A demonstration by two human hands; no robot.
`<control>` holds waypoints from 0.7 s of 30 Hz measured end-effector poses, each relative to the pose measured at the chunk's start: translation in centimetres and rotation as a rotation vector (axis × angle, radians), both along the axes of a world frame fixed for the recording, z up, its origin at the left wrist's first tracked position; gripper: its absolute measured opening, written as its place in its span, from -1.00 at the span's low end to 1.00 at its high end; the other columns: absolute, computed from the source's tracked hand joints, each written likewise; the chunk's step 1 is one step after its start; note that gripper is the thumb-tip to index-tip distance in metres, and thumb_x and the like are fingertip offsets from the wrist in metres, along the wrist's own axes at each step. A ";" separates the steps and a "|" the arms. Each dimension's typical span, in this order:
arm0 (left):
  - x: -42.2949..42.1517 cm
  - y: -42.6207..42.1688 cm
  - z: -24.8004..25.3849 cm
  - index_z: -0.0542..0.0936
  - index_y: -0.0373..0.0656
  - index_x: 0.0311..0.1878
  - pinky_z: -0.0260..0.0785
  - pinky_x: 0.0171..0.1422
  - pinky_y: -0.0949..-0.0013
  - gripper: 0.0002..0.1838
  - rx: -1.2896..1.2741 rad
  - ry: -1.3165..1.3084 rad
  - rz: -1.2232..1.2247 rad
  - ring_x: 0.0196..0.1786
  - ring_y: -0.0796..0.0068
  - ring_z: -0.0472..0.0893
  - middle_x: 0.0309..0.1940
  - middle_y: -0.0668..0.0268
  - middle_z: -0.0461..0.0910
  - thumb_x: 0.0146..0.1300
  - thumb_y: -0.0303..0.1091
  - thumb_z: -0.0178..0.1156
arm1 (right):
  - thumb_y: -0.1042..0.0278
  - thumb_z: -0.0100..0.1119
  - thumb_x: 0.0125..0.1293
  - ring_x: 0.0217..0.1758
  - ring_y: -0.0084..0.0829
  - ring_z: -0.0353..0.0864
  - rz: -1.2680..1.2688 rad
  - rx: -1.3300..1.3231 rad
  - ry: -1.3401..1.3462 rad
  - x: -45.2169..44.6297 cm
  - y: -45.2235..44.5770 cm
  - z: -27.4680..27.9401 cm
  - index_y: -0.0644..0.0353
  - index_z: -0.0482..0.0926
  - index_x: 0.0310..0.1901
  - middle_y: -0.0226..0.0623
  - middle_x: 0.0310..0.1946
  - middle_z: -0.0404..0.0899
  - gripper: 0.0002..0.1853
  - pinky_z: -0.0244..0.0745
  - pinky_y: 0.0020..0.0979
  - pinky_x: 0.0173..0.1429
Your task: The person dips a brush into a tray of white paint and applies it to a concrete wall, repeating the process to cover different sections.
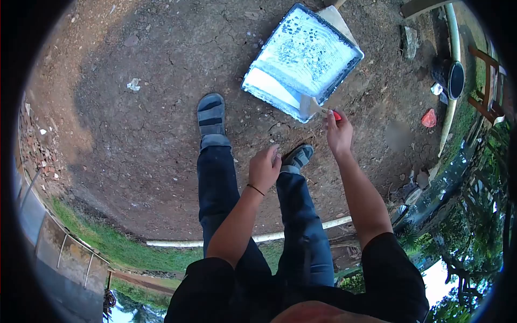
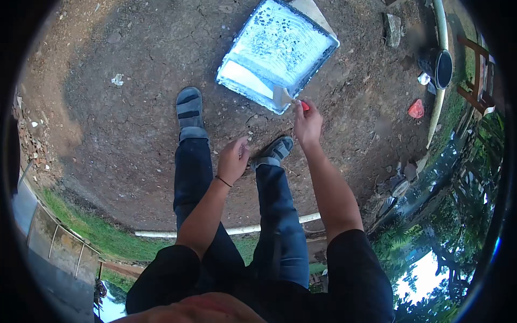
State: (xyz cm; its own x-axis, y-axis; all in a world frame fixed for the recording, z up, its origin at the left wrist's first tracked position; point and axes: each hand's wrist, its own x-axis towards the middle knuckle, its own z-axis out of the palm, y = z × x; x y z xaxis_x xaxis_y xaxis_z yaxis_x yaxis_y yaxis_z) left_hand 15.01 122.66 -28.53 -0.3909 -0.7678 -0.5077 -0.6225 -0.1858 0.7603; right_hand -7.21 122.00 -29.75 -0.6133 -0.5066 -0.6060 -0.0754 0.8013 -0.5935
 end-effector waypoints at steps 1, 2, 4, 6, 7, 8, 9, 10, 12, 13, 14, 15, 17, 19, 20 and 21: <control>-0.5 -0.6 -0.2 0.48 -0.18 -0.04 0.39 -0.14 0.15 -0.71 -0.058 -0.020 -0.046 -0.22 0.07 0.55 -0.31 0.10 0.57 0.14 -0.40 0.09 | 0.27 0.04 0.32 -0.43 -0.66 0.48 0.047 0.028 0.039 -0.1 -0.3 -0.5 0.43 0.46 -0.09 -0.30 -0.49 0.58 -0.67 0.38 -0.56 -0.35; -0.8 -1.3 -0.7 0.46 -0.20 -0.01 0.34 -0.09 0.12 -0.67 -0.067 0.019 -0.034 -0.17 0.07 0.52 -0.27 0.10 0.55 0.11 -0.41 0.10 | 0.27 0.05 0.31 -0.41 -0.52 0.55 0.109 0.071 0.080 -0.1 -0.8 -0.8 0.37 0.47 -0.07 -0.21 -0.47 0.59 -0.68 0.42 -0.46 -0.30; -1.4 -2.6 -0.6 0.45 -0.20 -0.01 0.34 -0.06 0.12 -0.65 -0.117 -0.004 -0.012 -0.15 0.08 0.51 -0.24 0.10 0.54 0.10 -0.41 0.10 | 0.27 0.06 0.29 -0.39 -0.39 0.57 0.207 0.060 0.186 -0.3 0.0 -3.3 0.32 0.48 -0.07 -0.17 -0.43 0.59 -0.70 0.43 -0.38 -0.28; -1.6 -2.7 -0.5 0.44 -0.20 0.00 0.33 -0.03 0.13 -0.64 -0.158 -0.031 0.016 -0.12 0.09 0.50 -0.21 0.10 0.53 0.09 -0.41 0.11 | 0.28 0.06 0.27 -0.37 -0.26 0.60 0.314 0.058 0.287 0.0 0.6 -4.6 0.26 0.50 -0.07 -0.13 -0.39 0.60 -0.72 0.44 -0.30 -0.25; -1.6 -2.6 -0.6 0.44 -0.21 0.01 0.32 -0.01 0.14 -0.63 -0.165 -0.039 0.018 -0.10 0.10 0.49 -0.19 0.11 0.52 0.09 -0.41 0.11 | 0.28 0.06 0.25 -0.33 -0.17 0.58 0.382 0.057 0.339 0.6 0.6 -4.8 0.21 0.50 -0.08 -0.11 -0.35 0.59 -0.73 0.44 -0.23 -0.23; -1.5 -2.6 -0.7 0.44 -0.21 0.02 0.32 0.01 0.15 -0.63 -0.176 -0.048 0.025 -0.07 0.11 0.48 -0.16 0.11 0.51 0.08 -0.41 0.11 | 0.28 0.06 0.23 -0.30 -0.07 0.56 0.453 0.050 0.392 1.1 0.4 -5.2 0.16 0.51 -0.09 -0.10 -0.30 0.58 -0.75 0.45 -0.16 -0.21; -1.4 -2.6 -0.8 0.44 -0.21 0.02 0.32 0.01 0.15 -0.63 -0.177 -0.051 0.034 -0.07 0.11 0.48 -0.16 0.11 0.51 0.08 -0.41 0.11 | 0.28 0.06 0.23 -0.30 -0.07 0.56 0.462 0.047 0.390 1.6 0.1 -5.6 0.16 0.51 -0.09 -0.10 -0.30 0.58 -0.75 0.45 -0.16 -0.21; -1.2 -2.4 -0.9 0.44 -0.21 0.02 0.32 0.02 0.15 -0.62 -0.169 -0.056 0.048 -0.06 0.10 0.48 -0.15 0.11 0.51 0.09 -0.41 0.10 | 0.28 0.05 0.22 -0.30 -0.07 0.56 0.514 0.091 0.442 2.2 0.0 -5.8 0.14 0.51 -0.11 -0.13 -0.30 0.57 -0.76 0.45 -0.15 -0.22; -0.8 -2.2 -1.0 0.44 -0.22 0.02 0.32 0.04 0.15 -0.62 -0.153 -0.064 0.061 -0.05 0.10 0.48 -0.15 0.10 0.51 0.09 -0.42 0.10 | 0.25 0.02 0.22 -0.30 -0.09 0.55 0.575 0.131 0.540 3.3 0.1 -6.8 0.10 0.50 -0.15 -0.15 -0.33 0.53 -0.79 0.47 -0.13 -0.26; -0.7 -2.2 -0.9 0.44 -0.22 0.02 0.32 0.04 0.15 -0.63 -0.147 -0.057 0.085 -0.05 0.10 0.47 -0.15 0.11 0.51 0.09 -0.42 0.10 | 0.25 0.02 0.22 -0.30 -0.09 0.55 0.578 0.133 0.537 3.8 0.2 -7.5 0.10 0.50 -0.15 -0.15 -0.33 0.53 -0.79 0.47 -0.13 -0.26; -0.6 -2.3 -0.9 0.44 -0.23 0.02 0.31 0.05 0.15 -0.63 -0.143 -0.050 0.108 -0.04 0.11 0.47 -0.15 0.11 0.51 0.09 -0.42 0.11 | 0.24 0.02 0.23 -0.30 -0.08 0.55 0.570 0.159 0.562 4.3 0.3 -8.2 0.10 0.50 -0.16 -0.16 -0.34 0.52 -0.79 0.47 -0.12 -0.27; -0.5 -2.2 -1.0 0.44 -0.23 0.02 0.31 0.05 0.15 -0.63 -0.141 -0.052 0.111 -0.04 0.11 0.47 -0.15 0.11 0.51 0.09 -0.42 0.11 | 0.24 0.01 0.23 -0.30 -0.07 0.55 0.562 0.184 0.588 4.9 0.0 -8.6 0.10 0.50 -0.17 -0.16 -0.35 0.51 -0.80 0.47 -0.12 -0.28; -0.4 -1.8 -1.0 0.45 -0.23 0.01 0.32 0.04 0.16 -0.64 -0.085 -0.051 0.112 -0.04 0.11 0.47 -0.15 0.10 0.51 0.10 -0.42 0.11 | 0.23 0.00 0.24 -0.32 -0.05 0.54 0.533 0.178 0.567 6.4 -0.2 -9.5 0.11 0.50 -0.15 -0.16 -0.34 0.51 -0.78 0.46 -0.10 -0.28; -0.5 -1.3 -1.1 0.45 -0.23 0.00 0.32 0.04 0.16 -0.65 -0.057 -0.056 0.124 -0.05 0.11 0.47 -0.16 0.10 0.50 0.10 -0.41 0.11 | 0.23 -0.01 0.24 -0.32 -0.05 0.54 0.430 0.130 0.524 8.0 -0.8 -9.9 0.12 0.50 -0.11 -0.14 -0.34 0.51 -0.76 0.45 -0.10 -0.27; -0.4 -1.2 -1.1 0.45 -0.22 -0.01 0.32 0.03 0.15 -0.65 -0.058 -0.042 0.125 -0.05 0.10 0.47 -0.16 0.10 0.51 0.10 -0.42 0.11 | 0.25 0.00 0.24 -0.32 -0.03 0.54 0.412 0.113 0.503 8.6 -1.1 -10.0 0.15 0.49 -0.08 -0.09 -0.33 0.50 -0.74 0.45 -0.10 -0.24; -0.4 -1.3 -1.0 0.45 -0.22 -0.01 0.32 0.03 0.15 -0.66 -0.062 -0.027 0.127 -0.06 0.10 0.48 -0.16 0.10 0.51 0.10 -0.42 0.11 | 0.25 0.00 0.24 -0.32 -0.03 0.54 0.413 0.114 0.501 9.1 -1.3 -10.4 0.15 0.49 -0.08 -0.09 -0.33 0.50 -0.74 0.45 -0.10 -0.24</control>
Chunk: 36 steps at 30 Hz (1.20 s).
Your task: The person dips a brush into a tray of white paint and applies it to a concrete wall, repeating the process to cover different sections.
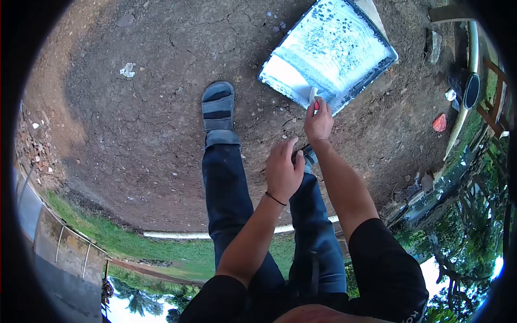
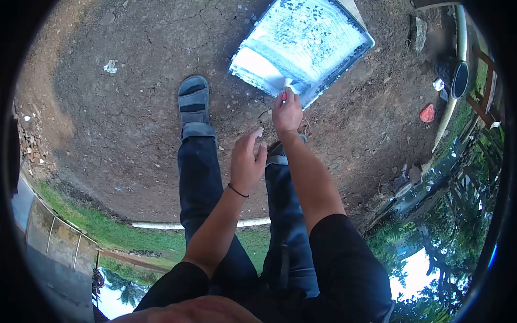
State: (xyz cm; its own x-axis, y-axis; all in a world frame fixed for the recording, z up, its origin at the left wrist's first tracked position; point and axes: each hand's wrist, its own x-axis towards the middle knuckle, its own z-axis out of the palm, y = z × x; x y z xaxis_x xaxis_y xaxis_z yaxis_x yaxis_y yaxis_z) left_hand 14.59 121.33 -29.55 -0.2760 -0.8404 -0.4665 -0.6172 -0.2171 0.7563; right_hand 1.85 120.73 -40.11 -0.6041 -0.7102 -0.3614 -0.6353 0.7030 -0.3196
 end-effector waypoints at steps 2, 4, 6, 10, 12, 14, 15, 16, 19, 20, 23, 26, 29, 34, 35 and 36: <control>0.0 -0.3 0.2 0.45 -0.22 -0.02 0.33 0.02 0.15 -0.66 -0.009 -0.002 0.013 -0.07 0.10 0.49 -0.18 0.11 0.51 0.09 -0.42 0.10 | 0.29 0.02 0.23 -0.30 -0.01 0.54 -0.082 -0.076 0.051 0.7 -0.8 -0.8 0.20 0.50 -0.10 -0.03 -0.32 0.51 -0.74 0.44 -0.13 -0.20; 0.1 -0.8 0.5 0.46 -0.23 -0.04 0.33 0.01 0.14 -0.67 -0.026 0.030 0.059 -0.10 0.10 0.50 -0.19 0.10 0.52 0.08 -0.45 0.10 | 0.30 0.03 0.23 -0.29 -0.01 0.54 -0.123 -0.113 0.023 1.2 -2.0 -0.8 0.23 0.51 -0.11 -0.02 -0.31 0.52 -0.74 0.43 -0.14 -0.19; 0.3 -1.3 0.7 0.46 -0.25 -0.06 0.33 0.01 0.14 -0.69 -0.059 0.047 0.095 -0.11 0.09 0.50 -0.20 0.10 0.52 0.07 -0.47 0.09 | 0.32 0.03 0.22 -0.28 0.00 0.54 -0.161 -0.144 -0.005 1.9 -3.3 -0.5 0.25 0.51 -0.12 0.00 -0.29 0.53 -0.75 0.43 -0.15 -0.17; 0.4 -1.7 0.9 0.46 -0.26 -0.08 0.32 0.01 0.14 -0.70 -0.122 0.059 0.197 -0.11 0.07 0.49 -0.19 0.07 0.51 0.06 -0.50 0.08 | 0.33 0.04 0.21 -0.26 0.01 0.56 -0.189 -0.188 -0.072 3.1 -5.8 -0.3 0.27 0.52 -0.15 0.03 -0.31 0.56 -0.76 0.43 -0.16 -0.15; 0.7 -1.8 0.9 0.46 -0.26 -0.07 0.32 0.01 0.14 -0.69 -0.139 0.056 0.230 -0.10 0.06 0.49 -0.18 0.06 0.51 0.06 -0.51 0.08 | 0.33 0.03 0.22 -0.26 0.00 0.57 -0.237 -0.219 -0.129 3.7 -6.8 -0.2 0.28 0.53 -0.15 0.04 -0.30 0.57 -0.76 0.45 -0.19 -0.15; 0.8 -1.5 0.8 0.47 -0.24 -0.04 0.29 0.07 0.20 -0.71 -0.083 0.039 0.275 -0.06 0.09 0.48 -0.14 0.08 0.51 0.13 -0.53 0.04 | 0.32 0.02 0.23 -0.26 -0.04 0.59 -0.252 -0.228 -0.154 4.0 -7.3 0.0 0.29 0.53 -0.15 0.03 -0.31 0.58 -0.75 0.45 -0.23 -0.15; 0.8 -1.5 0.8 0.47 -0.24 -0.04 0.29 0.07 0.20 -0.71 -0.079 0.038 0.280 -0.06 0.09 0.48 -0.14 0.08 0.51 0.13 -0.53 0.04 | 0.32 0.01 0.23 -0.26 -0.06 0.59 -0.265 -0.244 -0.199 4.0 -7.4 0.1 0.29 0.53 -0.15 0.04 -0.32 0.58 -0.75 0.45 -0.25 -0.15; 0.7 -1.5 0.7 0.47 -0.25 -0.05 0.30 0.05 0.17 -0.70 -0.084 0.044 0.292 -0.08 0.06 0.48 -0.15 0.06 0.50 0.08 -0.53 0.06 | 0.32 0.01 0.24 -0.26 -0.09 0.60 -0.280 -0.258 -0.245 4.0 -7.5 0.3 0.29 0.53 -0.16 0.04 -0.34 0.58 -0.75 0.45 -0.26 -0.15; 0.5 -1.6 0.9 0.47 -0.25 -0.07 0.30 0.04 0.14 -0.68 -0.093 0.048 0.301 -0.09 0.04 0.48 -0.17 0.05 0.50 0.04 -0.54 0.07 | 0.32 -0.01 0.25 -0.29 -0.13 0.60 -0.317 -0.299 -0.260 3.7 -7.7 0.7 0.29 0.54 -0.15 0.00 -0.36 0.59 -0.75 0.45 -0.29 -0.16; 0.5 -1.7 0.9 0.47 -0.25 -0.07 0.30 0.04 0.14 -0.69 -0.099 0.050 0.291 -0.09 0.04 0.48 -0.17 0.05 0.50 0.04 -0.54 0.07 | 0.32 -0.01 0.25 -0.29 -0.13 0.60 -0.321 -0.297 -0.259 3.6 -7.7 0.8 0.29 0.54 -0.15 0.00 -0.36 0.59 -0.75 0.45 -0.29 -0.16; 0.3 -1.6 0.8 0.48 -0.25 -0.08 0.31 0.03 0.14 -0.69 -0.108 0.062 0.255 -0.10 0.05 0.48 -0.17 0.05 0.50 0.04 -0.54 0.07 | 0.31 -0.02 0.26 -0.32 -0.16 0.61 -0.406 -0.358 -0.211 3.2 -7.7 1.0 0.31 0.54 -0.16 -0.04 -0.38 0.60 -0.74 0.45 -0.31 -0.17; 0.3 -1.5 1.0 0.48 -0.25 -0.06 0.29 0.05 0.20 -0.73 -0.063 0.072 0.243 -0.07 0.08 0.48 -0.15 0.09 0.51 0.13 -0.53 0.03 | 0.30 -0.01 0.27 -0.32 -0.19 0.61 -0.444 -0.328 -0.208 3.1 -7.4 0.6 0.33 0.53 -0.15 -0.05 -0.37 0.61 -0.73 0.45 -0.33 -0.16; 0.2 -1.5 1.1 0.48 -0.25 -0.06 0.29 0.04 0.20 -0.72 -0.080 0.041 0.211 -0.08 0.08 0.48 -0.16 0.08 0.51 0.12 -0.54 0.03 | 0.29 0.01 0.28 -0.26 -0.28 0.61 -0.501 -0.435 -0.427 3.2 -6.7 -0.9 0.33 0.53 -0.12 -0.03 -0.33 0.61 -0.71 0.43 -0.37 -0.11; 0.1 -1.1 0.9 0.48 -0.26 -0.06 0.29 0.04 0.20 -0.72 -0.084 0.052 0.199 -0.08 0.07 0.48 -0.18 0.07 0.51 0.11 -0.55 0.03 | 0.31 0.02 0.28 -0.25 -0.36 0.59 -0.477 -0.318 -0.453 3.0 -4.8 -2.1 0.35 0.51 -0.08 -0.05 -0.34 0.61 -0.70 0.42 -0.43 -0.11; 0.1 -1.0 0.9 0.48 -0.26 -0.06 0.29 0.04 0.20 -0.71 -0.091 0.049 0.199 -0.08 0.07 0.48 -0.18 0.07 0.51 0.11 -0.55 0.04 | 0.31 0.02 0.29 -0.25 -0.37 0.59 -0.534 -0.360 -0.471 2.9 -4.3 -2.5 0.34 0.51 -0.07 -0.05 -0.34 0.61 -0.71 0.42 -0.43 -0.11; 0.1 -0.9 1.0 0.48 -0.26 -0.06 0.29 0.04 0.20 -0.71 -0.093 0.048 0.198 -0.08 0.07 0.48 -0.18 0.07 0.51 0.11 -0.55 0.04 | 0.32 0.02 0.29 -0.26 -0.38 0.59 -0.591 -0.402 -0.488 2.7 -3.8 -2.6 0.33 0.51 -0.06 -0.05 -0.34 0.61 -0.71 0.42 -0.43 -0.11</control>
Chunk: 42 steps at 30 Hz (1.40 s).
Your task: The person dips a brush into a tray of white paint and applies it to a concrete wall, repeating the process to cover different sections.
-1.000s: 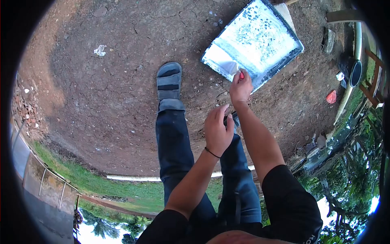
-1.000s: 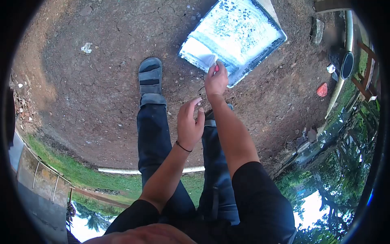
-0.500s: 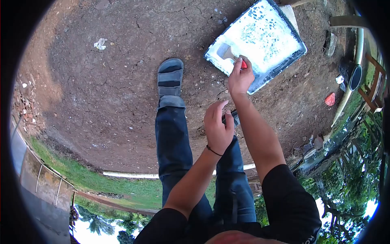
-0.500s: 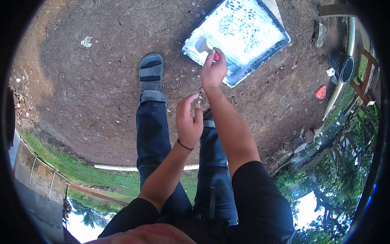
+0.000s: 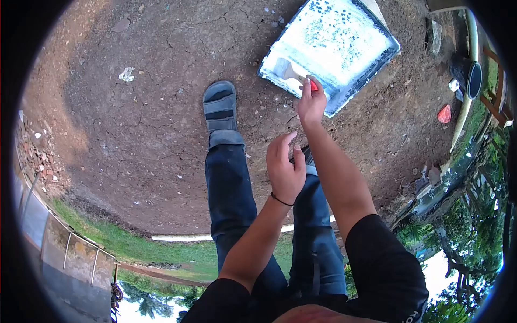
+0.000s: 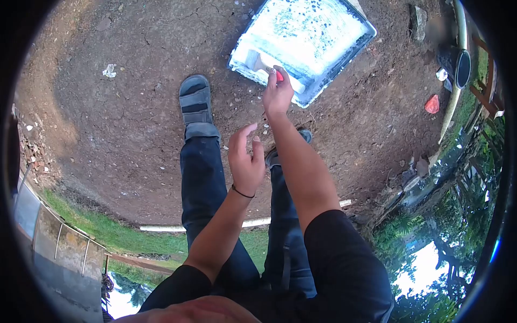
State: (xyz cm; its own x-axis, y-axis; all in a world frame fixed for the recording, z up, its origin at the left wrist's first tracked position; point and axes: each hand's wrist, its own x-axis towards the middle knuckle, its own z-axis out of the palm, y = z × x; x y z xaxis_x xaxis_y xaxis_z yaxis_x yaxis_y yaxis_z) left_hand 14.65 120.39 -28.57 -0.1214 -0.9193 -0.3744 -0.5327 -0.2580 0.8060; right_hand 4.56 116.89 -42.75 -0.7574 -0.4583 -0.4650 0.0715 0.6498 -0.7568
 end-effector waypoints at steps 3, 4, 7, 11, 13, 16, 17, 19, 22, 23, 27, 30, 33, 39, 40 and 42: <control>-0.2 0.1 0.1 0.48 -0.26 -0.07 0.29 0.04 0.20 -0.73 0.008 0.003 -0.007 -0.08 0.07 0.48 -0.18 0.07 0.51 0.11 -0.55 0.04 | 0.31 0.03 0.29 -0.27 -0.37 0.59 -0.001 0.065 -0.021 -0.7 1.1 2.0 0.28 0.52 -0.06 -0.05 -0.34 0.61 -0.72 0.43 -0.40 -0.13; -0.3 0.3 0.1 0.48 -0.26 -0.08 0.29 0.04 0.20 -0.73 0.000 0.006 -0.014 -0.08 0.08 0.48 -0.18 0.07 0.51 0.11 -0.55 0.04 | 0.30 0.03 0.29 -0.28 -0.35 0.59 -0.007 0.123 -0.068 -1.0 1.0 3.0 0.26 0.52 -0.05 -0.04 -0.34 0.61 -0.73 0.43 -0.38 -0.14; -0.5 0.4 0.2 0.48 -0.26 -0.08 0.30 0.02 0.17 -0.71 -0.010 0.009 -0.035 -0.10 0.06 0.48 -0.19 0.06 0.50 0.08 -0.55 0.05 | 0.29 0.03 0.29 -0.29 -0.29 0.60 0.097 0.112 0.100 -2.9 4.3 0.5 0.24 0.52 -0.05 -0.01 -0.34 0.60 -0.72 0.44 -0.33 -0.14; -0.8 0.8 0.2 0.47 -0.26 -0.08 0.31 0.01 0.13 -0.70 -0.002 0.011 -0.048 -0.10 0.05 0.48 -0.20 0.04 0.50 0.06 -0.54 0.07 | 0.29 0.03 0.29 -0.32 -0.38 0.57 0.079 0.138 0.128 -4.6 6.4 1.2 0.27 0.52 -0.06 -0.08 -0.37 0.60 -0.72 0.43 -0.39 -0.18; -1.1 1.0 0.0 0.47 -0.25 -0.08 0.31 0.01 0.14 -0.70 -0.012 0.018 -0.056 -0.10 0.05 0.48 -0.20 0.05 0.50 0.06 -0.54 0.07 | 0.30 0.03 0.30 -0.40 -0.54 0.52 0.049 0.175 0.093 -5.3 6.9 1.9 0.30 0.52 -0.06 -0.20 -0.44 0.58 -0.71 0.42 -0.48 -0.28; -1.2 1.7 -0.3 0.47 -0.24 -0.08 0.30 0.02 0.17 -0.72 -0.018 0.004 -0.080 -0.09 0.08 0.48 -0.20 0.07 0.50 0.08 -0.54 0.05 | 0.31 0.03 0.30 -0.43 -0.57 0.51 -0.018 0.152 0.096 -5.4 7.0 2.6 0.31 0.52 -0.06 -0.22 -0.46 0.58 -0.72 0.41 -0.51 -0.33; -1.2 2.0 -0.5 0.48 -0.23 -0.09 0.30 0.03 0.21 -0.73 -0.008 -0.011 -0.092 -0.09 0.09 0.48 -0.19 0.10 0.51 0.10 -0.55 0.04 | 0.31 0.02 0.31 -0.44 -0.58 0.50 -0.047 0.096 0.049 -5.5 7.3 3.0 0.32 0.52 -0.06 -0.22 -0.44 0.59 -0.72 0.40 -0.53 -0.34; -1.3 1.9 -0.6 0.47 -0.24 -0.08 0.30 0.02 0.18 -0.71 -0.031 -0.018 -0.102 -0.10 0.08 0.48 -0.20 0.08 0.50 0.08 -0.55 0.06 | 0.31 0.01 0.32 -0.42 -0.59 0.50 -0.038 0.111 0.036 -5.7 7.0 4.5 0.32 0.52 -0.06 -0.23 -0.42 0.60 -0.72 0.40 -0.54 -0.34; -1.2 2.0 -0.7 0.47 -0.25 -0.07 0.31 0.00 0.15 -0.70 -0.035 -0.029 -0.107 -0.12 0.07 0.48 -0.21 0.06 0.50 0.06 -0.55 0.06 | 0.30 -0.01 0.35 -0.38 -0.58 0.53 -0.057 0.035 -0.008 -6.3 7.0 6.6 0.35 0.51 -0.06 -0.24 -0.38 0.61 -0.71 0.40 -0.56 -0.32; -1.2 2.0 -0.7 0.47 -0.24 -0.07 0.31 -0.01 0.15 -0.70 -0.026 -0.036 -0.105 -0.12 0.07 0.48 -0.21 0.06 0.50 0.06 -0.55 0.05 | 0.29 -0.02 0.36 -0.35 -0.57 0.56 -0.086 -0.065 -0.039 -6.5 7.0 7.3 0.36 0.50 -0.05 -0.24 -0.35 0.61 -0.70 0.41 -0.57 -0.30; -1.2 2.4 -0.8 0.48 -0.24 -0.07 0.31 -0.02 0.15 -0.70 -0.047 -0.012 -0.125 -0.13 0.07 0.48 -0.21 0.06 0.50 0.07 -0.57 0.02 | 0.22 -0.14 0.42 -0.26 -0.40 0.62 -0.236 -0.345 -0.311 -8.1 6.1 11.5 0.37 0.44 -0.05 -0.17 -0.25 0.58 -0.66 0.49 -0.48 -0.25; -1.4 2.9 -0.8 0.48 -0.24 -0.07 0.31 -0.02 0.15 -0.70 -0.036 0.011 -0.144 -0.13 0.07 0.48 -0.21 0.06 0.49 0.09 -0.58 0.00 | 0.18 -0.19 0.43 -0.23 -0.37 0.61 -0.283 -0.590 -0.478 -9.6 6.2 13.1 0.34 0.40 -0.04 -0.17 -0.23 0.56 -0.65 0.49 -0.43 -0.22; -1.5 3.2 -0.7 0.48 -0.24 -0.07 0.31 -0.01 0.15 -0.71 -0.021 0.012 -0.166 -0.12 0.06 0.48 -0.21 0.06 0.49 0.10 -0.57 0.00 | 0.11 -0.19 0.42 -0.20 -0.34 0.59 -0.274 -0.723 -0.584 -11.1 6.0 13.9 0.27 0.39 -0.03 -0.17 -0.22 0.56 -0.63 0.45 -0.37 -0.19; -1.5 3.4 -0.5 0.48 -0.23 -0.09 0.30 0.01 0.21 -0.79 -0.024 -0.006 -0.181 -0.11 0.10 0.49 -0.21 0.10 0.51 0.20 -0.50 -0.01 | 0.19 -0.08 0.39 -0.31 -0.36 0.61 -0.294 -0.550 -0.574 -12.6 5.7 5.7 0.29 0.42 -0.07 -0.18 -0.26 0.57 -0.69 0.50 -0.42 -0.27; -1.6 3.4 -0.5 0.48 -0.23 -0.09 0.30 0.01 0.19 -0.77 -0.023 0.000 -0.191 -0.11 0.09 0.48 -0.21 0.08 0.51 0.16 -0.52 0.01 | 0.21 -0.04 0.37 -0.35 -0.38 0.61 -0.339 -0.383 -0.367 -12.3 5.7 3.9 0.30 0.43 -0.09 -0.19 -0.28 0.57 -0.71 0.51 -0.45 -0.31; -1.5 3.3 -0.6 0.48 -0.24 -0.08 0.31 0.00 0.16 -0.74 -0.029 0.007 -0.203 -0.12 0.08 0.48 -0.22 0.07 0.50 0.12 -0.54 0.03 | 0.22 -0.01 0.36 -0.39 -0.40 0.61 -0.393 -0.378 -0.351 -12.5 6.6 2.8 0.31 0.44 -0.09 -0.19 -0.30 0.56 -0.71 0.50 -0.48 -0.35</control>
